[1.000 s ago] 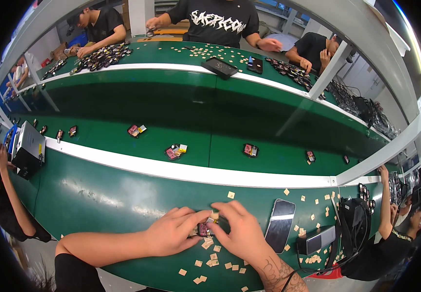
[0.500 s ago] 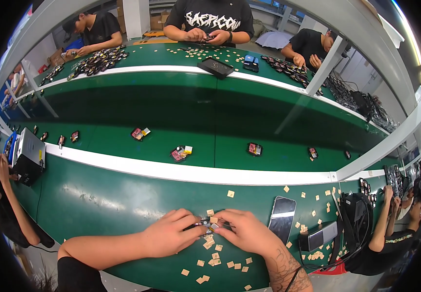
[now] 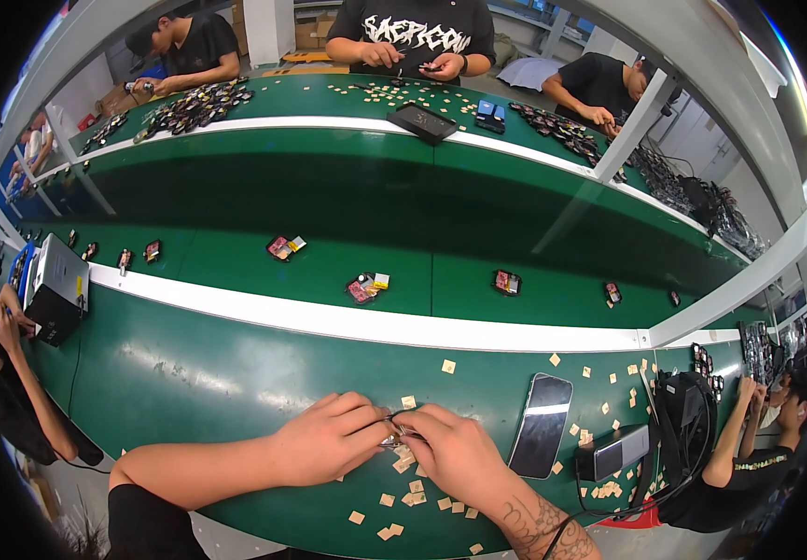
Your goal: Peeling small adhesive pads and applying them to electronic component modules on an assembly line.
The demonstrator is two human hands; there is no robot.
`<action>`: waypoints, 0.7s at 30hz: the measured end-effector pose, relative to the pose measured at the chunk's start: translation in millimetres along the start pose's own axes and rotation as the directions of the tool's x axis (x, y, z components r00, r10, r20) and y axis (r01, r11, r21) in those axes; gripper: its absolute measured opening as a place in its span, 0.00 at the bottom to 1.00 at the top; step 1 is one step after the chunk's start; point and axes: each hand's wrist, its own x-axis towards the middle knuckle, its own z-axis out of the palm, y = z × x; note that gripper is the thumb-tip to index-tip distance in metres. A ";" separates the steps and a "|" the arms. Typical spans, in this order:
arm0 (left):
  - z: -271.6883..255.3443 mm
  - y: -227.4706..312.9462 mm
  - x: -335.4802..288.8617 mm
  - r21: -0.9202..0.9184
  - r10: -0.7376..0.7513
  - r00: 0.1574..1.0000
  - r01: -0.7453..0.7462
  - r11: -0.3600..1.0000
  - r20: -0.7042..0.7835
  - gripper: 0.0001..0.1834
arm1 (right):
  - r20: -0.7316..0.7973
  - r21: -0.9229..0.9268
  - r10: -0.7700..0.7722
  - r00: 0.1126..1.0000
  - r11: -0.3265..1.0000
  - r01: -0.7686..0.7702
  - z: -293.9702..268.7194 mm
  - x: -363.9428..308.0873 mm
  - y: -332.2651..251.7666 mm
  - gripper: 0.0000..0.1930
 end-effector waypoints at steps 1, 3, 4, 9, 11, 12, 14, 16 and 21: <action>-0.5 0.1 0.5 0.001 0.001 1.000 -0.001 1.000 -0.001 0.19 | -0.001 -0.001 -0.001 1.000 1.000 0.001 0.7 0.4 1.9 0.12; -2.1 1.1 1.2 -0.025 -0.015 1.000 0.015 1.000 -0.014 0.18 | -0.031 0.107 0.043 0.999 0.994 -0.039 1.9 0.6 5.3 0.12; -2.2 0.5 1.3 -0.025 -0.014 1.000 0.014 1.000 -0.015 0.18 | -0.032 0.106 0.042 0.999 0.994 -0.039 1.5 1.2 5.9 0.12; -3.1 0.3 0.7 -0.076 -0.036 0.999 0.035 0.996 -0.017 0.17 | -0.011 0.138 0.154 0.988 0.979 -0.151 3.2 1.1 2.2 0.11; -5.1 2.3 1.0 -0.080 -0.041 0.999 0.040 0.996 -0.021 0.17 | -0.041 0.126 0.148 0.988 0.982 -0.142 6.3 -0.1 -2.1 0.10; -5.9 3.1 0.7 -0.085 -0.046 0.999 0.044 0.995 -0.022 0.17 | -0.071 0.116 0.144 0.987 0.984 -0.135 8.0 -0.4 -4.6 0.09; -6.3 3.1 0.4 -0.085 -0.046 0.999 0.044 0.995 -0.021 0.17 | -0.087 0.107 0.146 0.986 0.985 -0.136 10.3 0.4 -8.3 0.08; -5.7 2.3 1.0 -0.086 -0.045 0.999 0.043 0.995 -0.020 0.18 | -0.104 0.096 0.148 0.984 0.986 -0.138 10.1 2.3 -12.1 0.07; -5.6 0.1 1.5 -0.101 -0.034 0.999 0.030 0.994 -0.031 0.20 | -0.074 -0.079 0.129 0.989 0.988 -0.135 11.2 8.8 -15.2 0.06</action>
